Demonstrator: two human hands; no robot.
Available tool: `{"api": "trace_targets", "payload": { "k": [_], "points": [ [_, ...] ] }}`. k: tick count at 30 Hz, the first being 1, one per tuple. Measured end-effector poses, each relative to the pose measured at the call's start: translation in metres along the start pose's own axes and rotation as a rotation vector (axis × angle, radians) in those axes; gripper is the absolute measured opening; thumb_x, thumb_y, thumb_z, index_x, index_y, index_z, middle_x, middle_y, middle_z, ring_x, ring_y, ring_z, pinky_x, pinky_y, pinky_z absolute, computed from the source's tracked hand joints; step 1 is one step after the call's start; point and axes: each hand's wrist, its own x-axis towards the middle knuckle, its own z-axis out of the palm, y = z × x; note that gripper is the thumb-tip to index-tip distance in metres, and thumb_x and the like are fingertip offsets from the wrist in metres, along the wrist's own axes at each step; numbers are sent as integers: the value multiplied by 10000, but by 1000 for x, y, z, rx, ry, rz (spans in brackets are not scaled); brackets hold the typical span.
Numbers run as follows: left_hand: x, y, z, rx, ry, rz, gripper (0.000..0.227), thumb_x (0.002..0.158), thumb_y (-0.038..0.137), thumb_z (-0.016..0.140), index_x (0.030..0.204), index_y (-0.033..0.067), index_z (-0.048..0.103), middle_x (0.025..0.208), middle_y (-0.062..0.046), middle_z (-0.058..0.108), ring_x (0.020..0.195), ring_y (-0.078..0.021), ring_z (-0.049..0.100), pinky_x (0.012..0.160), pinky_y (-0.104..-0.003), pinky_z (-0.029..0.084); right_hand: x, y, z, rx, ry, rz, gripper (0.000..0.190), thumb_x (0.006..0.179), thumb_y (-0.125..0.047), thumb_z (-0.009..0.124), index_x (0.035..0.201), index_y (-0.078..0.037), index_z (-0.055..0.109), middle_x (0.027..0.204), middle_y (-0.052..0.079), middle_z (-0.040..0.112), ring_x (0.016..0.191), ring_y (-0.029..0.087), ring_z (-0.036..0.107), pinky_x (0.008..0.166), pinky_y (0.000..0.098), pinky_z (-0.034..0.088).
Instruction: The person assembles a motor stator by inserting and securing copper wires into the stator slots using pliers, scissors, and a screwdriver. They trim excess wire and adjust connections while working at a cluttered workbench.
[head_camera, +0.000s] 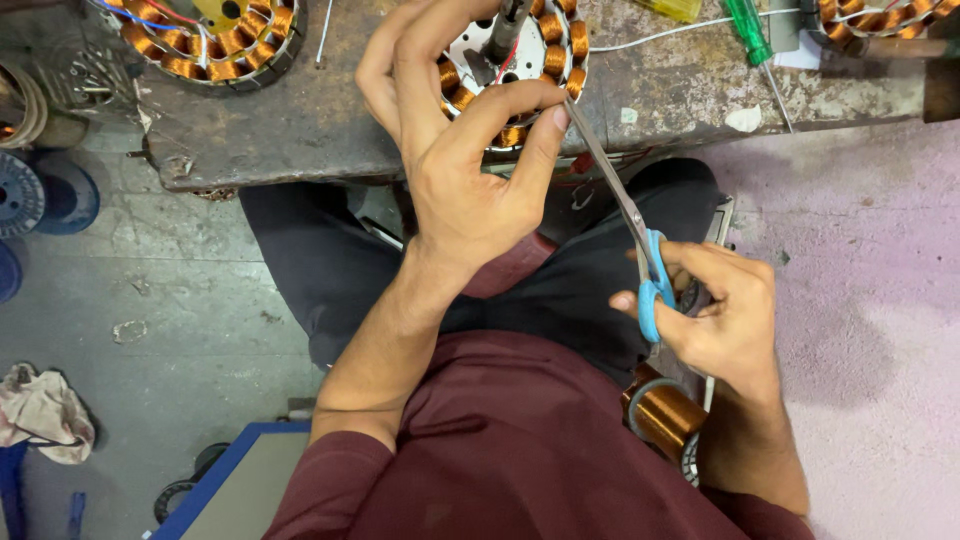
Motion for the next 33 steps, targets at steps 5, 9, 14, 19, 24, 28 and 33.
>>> {"api": "trace_targets", "payload": {
  "k": [5,9,14,19,24,28,33],
  "points": [
    [3,2,-2,-3,-7,21,152,806,158,894,923,111,809,1357,-129,565,1358,-352,371,1196,-492,276,-4,9,-3,-4,8,59,393,715,-143,906,1046,10,760,733,61,707,603,107,617,596,244,482],
    [1,4,-13,36,-40,26,283,804,212,888,1050,100,803,1394,-167,524,1367,-374,350,1202,-508,274,4,19,-17,-61,106,86,424,848,-209,903,1184,-2,751,852,65,734,733,114,673,680,249,526],
    [-24,7,-24,34,38,49,275,784,205,848,995,58,752,1328,-169,511,1303,-364,395,1160,-513,344,48,26,-40,-395,232,47,396,846,-190,905,1009,47,632,869,119,686,748,216,670,633,334,522],
    [-71,10,-4,-231,-93,102,130,870,103,796,954,77,700,1183,-52,610,1148,-281,572,984,-390,480,93,25,-60,-645,86,-221,230,774,-2,864,907,22,678,948,162,652,821,341,649,733,432,520],
    [-116,-26,51,-222,-597,-51,312,873,141,779,1144,66,645,1236,-111,616,1183,-361,597,1045,-453,495,82,23,-77,-627,133,-339,270,884,69,763,1143,3,727,1144,161,646,1037,335,666,885,398,539],
    [-138,-59,100,3,-622,-101,459,776,234,809,1176,66,660,1227,-158,612,1171,-433,546,1005,-490,457,46,47,-29,-182,573,-162,48,1036,66,760,1057,42,724,909,127,626,742,223,557,612,326,404],
    [-113,-80,175,297,-852,-229,583,768,340,791,1285,108,653,1226,-189,643,1152,-396,601,968,-506,478,60,139,81,484,405,269,101,950,7,711,1041,9,666,881,61,707,700,98,665,595,252,584]
  ]
}}
